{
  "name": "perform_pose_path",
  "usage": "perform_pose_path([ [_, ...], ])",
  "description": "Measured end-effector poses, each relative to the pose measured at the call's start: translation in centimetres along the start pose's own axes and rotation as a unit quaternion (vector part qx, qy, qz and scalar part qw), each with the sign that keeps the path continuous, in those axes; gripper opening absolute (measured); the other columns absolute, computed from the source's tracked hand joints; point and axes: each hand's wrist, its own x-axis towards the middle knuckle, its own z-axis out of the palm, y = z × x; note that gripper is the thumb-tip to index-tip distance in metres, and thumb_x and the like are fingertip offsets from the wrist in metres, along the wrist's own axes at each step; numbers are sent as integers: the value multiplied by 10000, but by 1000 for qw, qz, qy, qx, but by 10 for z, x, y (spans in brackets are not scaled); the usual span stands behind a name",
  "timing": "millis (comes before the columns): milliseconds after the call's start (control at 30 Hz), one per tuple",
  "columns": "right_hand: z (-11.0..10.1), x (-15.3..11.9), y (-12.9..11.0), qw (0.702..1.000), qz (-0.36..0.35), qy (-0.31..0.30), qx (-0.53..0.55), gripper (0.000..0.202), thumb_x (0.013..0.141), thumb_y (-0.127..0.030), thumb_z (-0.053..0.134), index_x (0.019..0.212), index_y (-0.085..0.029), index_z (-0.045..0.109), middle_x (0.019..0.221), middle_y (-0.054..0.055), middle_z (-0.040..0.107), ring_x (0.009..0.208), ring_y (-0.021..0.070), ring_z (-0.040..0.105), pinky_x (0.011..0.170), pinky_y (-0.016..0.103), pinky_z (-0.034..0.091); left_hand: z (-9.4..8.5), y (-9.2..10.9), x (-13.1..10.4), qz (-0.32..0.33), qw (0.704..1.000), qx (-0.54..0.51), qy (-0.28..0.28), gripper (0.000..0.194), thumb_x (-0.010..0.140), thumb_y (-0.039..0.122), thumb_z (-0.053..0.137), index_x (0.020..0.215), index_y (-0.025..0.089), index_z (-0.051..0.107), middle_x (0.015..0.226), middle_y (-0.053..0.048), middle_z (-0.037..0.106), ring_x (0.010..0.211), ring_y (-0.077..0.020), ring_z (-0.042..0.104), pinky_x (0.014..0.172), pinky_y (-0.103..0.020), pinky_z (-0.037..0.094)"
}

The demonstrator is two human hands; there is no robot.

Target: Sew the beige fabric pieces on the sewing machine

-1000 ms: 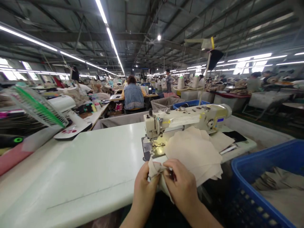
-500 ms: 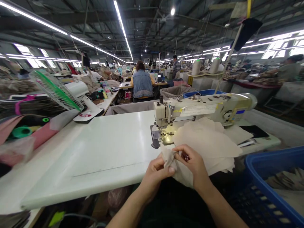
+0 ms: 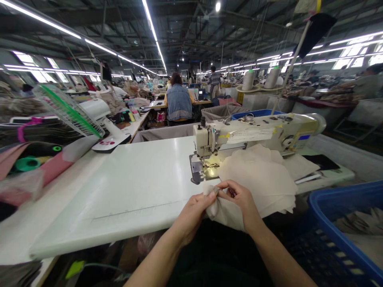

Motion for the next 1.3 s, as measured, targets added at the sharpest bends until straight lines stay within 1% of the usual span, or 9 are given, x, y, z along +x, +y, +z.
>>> perform_pose_path([
  [167,-10,1,5,999,34,20,32,325,662,-445,797,845,-181,745,685,-16,588,562,130,469,527,262,385,-5,7,-1,54,998,36,-7,372,811,506,760,883,141,759,900,-68,721,924,-222,623,869,-305,444],
  [267,-19,-3,0,999,21,34,34,303,735,-459,777,844,-181,726,664,-14,589,580,139,506,549,267,428,-9,10,-2,50,997,58,-24,358,758,409,822,1008,161,758,946,-57,725,975,-239,619,897,-324,446],
  [433,-26,-14,-17,975,-206,3,-79,100,911,-257,649,969,-231,726,958,32,685,680,129,583,619,256,495,-9,13,-2,86,984,153,-11,233,859,379,686,955,177,750,1135,-63,669,1046,-244,575,954,-347,431],
  [500,-25,-14,-18,949,-284,-49,-130,246,920,-145,584,1108,-246,708,1119,54,693,878,163,662,762,280,545,-8,17,-4,116,971,209,-10,176,868,332,635,862,179,722,1126,-58,649,1077,-252,556,982,-356,426],
  [600,-21,-13,-13,917,-334,-100,-195,421,899,-55,526,1260,-241,633,1244,72,680,1108,202,659,908,320,546,-7,25,-7,145,955,257,-24,148,879,276,556,820,192,663,1014,-43,632,1075,-247,552,1005,-361,425],
  [800,-16,-11,-1,907,-349,-72,-226,315,876,-57,526,1125,-207,648,1077,71,711,943,198,702,749,295,556,-6,30,-10,166,922,341,-75,168,893,345,602,903,190,665,1041,-45,575,1016,-214,542,954,-315,447],
  [933,-14,-10,0,924,-307,-46,-222,270,858,-53,523,1041,-203,654,997,59,704,895,198,700,742,296,548,-1,25,-8,169,904,389,-52,149,763,197,690,904,191,642,1013,-29,572,968,-200,538,885,-287,452],
  [1067,-17,-10,-1,932,-272,-93,-222,274,914,-81,513,1095,-223,662,1046,55,701,954,198,689,807,308,546,-1,20,-5,196,893,405,-29,167,714,37,547,774,193,547,925,-10,566,903,-178,525,839,-277,425],
  [1300,-26,-12,-2,948,-240,-154,-139,280,947,-159,592,1182,-279,686,1106,31,712,1012,169,675,877,276,546,-9,19,-7,195,902,383,-37,240,650,-1,436,767,196,509,880,-2,538,862,-161,492,798,-270,390],
])
